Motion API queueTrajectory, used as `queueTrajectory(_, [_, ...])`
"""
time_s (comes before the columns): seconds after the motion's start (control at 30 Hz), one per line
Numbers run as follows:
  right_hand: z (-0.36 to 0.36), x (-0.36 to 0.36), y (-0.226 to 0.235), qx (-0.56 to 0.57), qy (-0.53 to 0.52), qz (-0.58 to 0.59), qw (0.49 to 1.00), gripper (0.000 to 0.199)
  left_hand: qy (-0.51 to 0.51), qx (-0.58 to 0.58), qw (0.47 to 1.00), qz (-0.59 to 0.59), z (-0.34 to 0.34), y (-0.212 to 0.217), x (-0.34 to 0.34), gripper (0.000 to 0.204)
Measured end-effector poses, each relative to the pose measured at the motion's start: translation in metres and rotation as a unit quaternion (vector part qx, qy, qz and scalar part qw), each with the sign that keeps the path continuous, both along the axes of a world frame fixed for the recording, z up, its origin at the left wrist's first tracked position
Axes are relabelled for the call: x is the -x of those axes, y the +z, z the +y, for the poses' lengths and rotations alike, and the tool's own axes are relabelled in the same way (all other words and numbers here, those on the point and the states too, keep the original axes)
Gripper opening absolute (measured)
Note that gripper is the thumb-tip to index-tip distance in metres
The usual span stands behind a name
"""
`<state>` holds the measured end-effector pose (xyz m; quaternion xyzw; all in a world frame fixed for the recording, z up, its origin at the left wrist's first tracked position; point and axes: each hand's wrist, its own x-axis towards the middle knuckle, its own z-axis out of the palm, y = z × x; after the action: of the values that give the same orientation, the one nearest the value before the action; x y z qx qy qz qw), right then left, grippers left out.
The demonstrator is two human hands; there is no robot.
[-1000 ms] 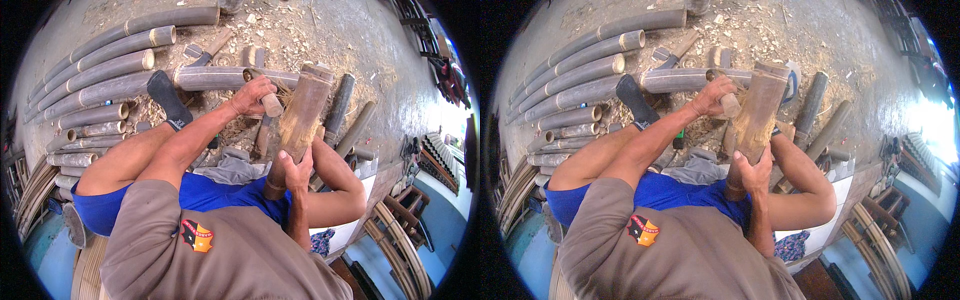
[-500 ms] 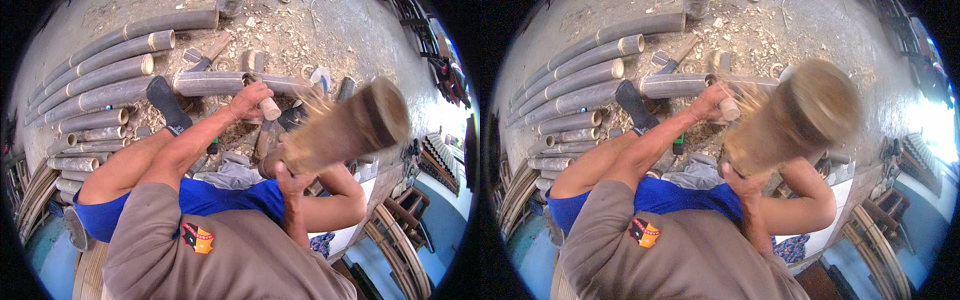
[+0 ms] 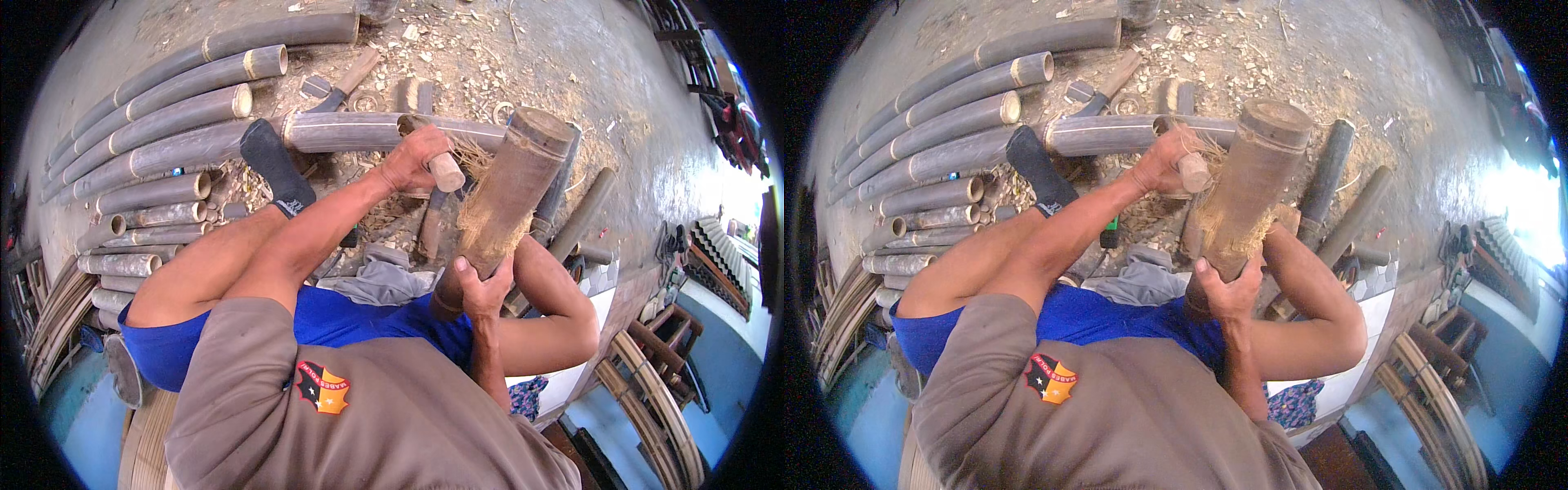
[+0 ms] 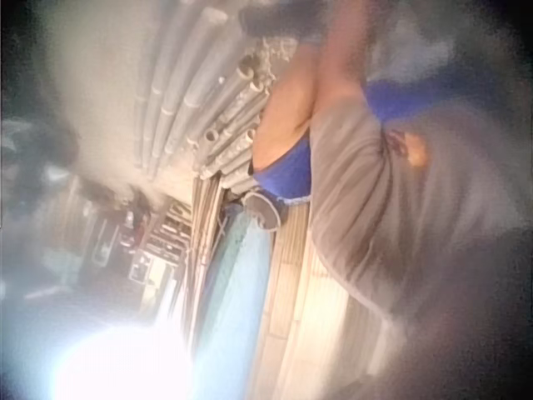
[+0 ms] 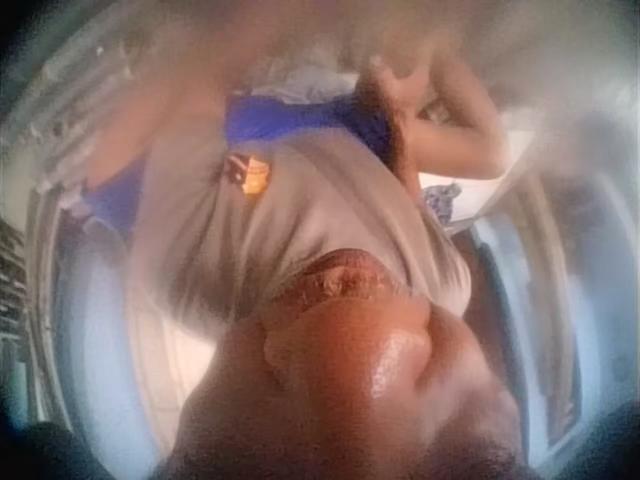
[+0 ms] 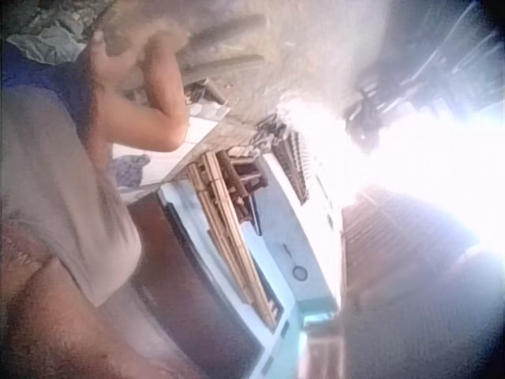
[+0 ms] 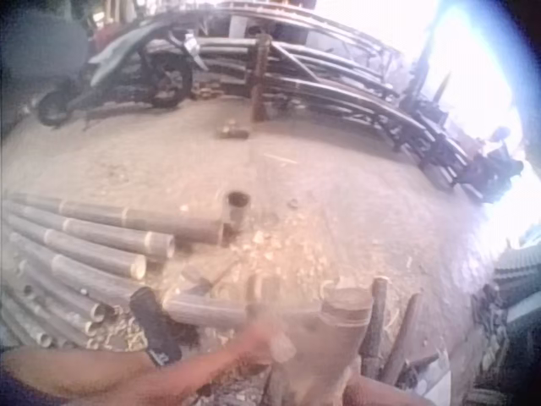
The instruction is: The person sits on the ground and assembles bamboo pieces by inserting smaller segments into larger ones, using a wooden mallet to tap them into place. They measure a bamboo piece with a tape measure and continue fitting components together.
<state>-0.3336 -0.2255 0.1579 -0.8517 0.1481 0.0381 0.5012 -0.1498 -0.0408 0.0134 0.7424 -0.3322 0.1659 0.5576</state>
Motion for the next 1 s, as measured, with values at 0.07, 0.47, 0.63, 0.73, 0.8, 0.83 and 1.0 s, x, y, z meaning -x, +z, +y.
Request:
queueTrajectory(0.07, [0.006,-0.003,0.007,-0.030,-0.004,-0.011,0.999,0.083,-0.016,-0.001,1.000,0.011,-0.001,-0.004,-0.001,0.049])
queueTrajectory(0.47, [0.027,-0.015,-0.024,0.102,0.047,-0.094,0.989,0.070,-0.038,0.091,0.995,0.029,-0.008,-0.028,-0.004,0.042])
queueTrajectory(0.63, [0.033,-0.022,-0.015,0.045,0.059,-0.087,0.993,0.079,0.003,0.072,0.997,-0.028,-0.004,-0.018,-0.003,0.039])
queueTrajectory(0.73, [0.027,-0.012,-0.027,0.017,0.078,-0.268,0.960,0.082,0.013,0.035,0.999,0.031,-0.002,-0.027,-0.006,0.041])
queueTrajectory(0.8, [0.035,-0.036,-0.026,0.069,0.040,-0.076,0.994,0.081,0.005,0.061,0.997,0.050,-0.008,-0.019,-0.009,0.043])
queueTrajectory(0.83, [0.040,-0.050,-0.020,0.088,0.024,0.020,0.996,0.080,-0.009,0.086,0.995,0.053,-0.007,-0.009,-0.009,0.044])
queueTrajectory(1.0, [0.028,-0.030,-0.007,0.035,0.044,-0.112,0.992,0.075,0.055,0.075,0.989,0.115,-0.009,-0.019,-0.006,0.041])
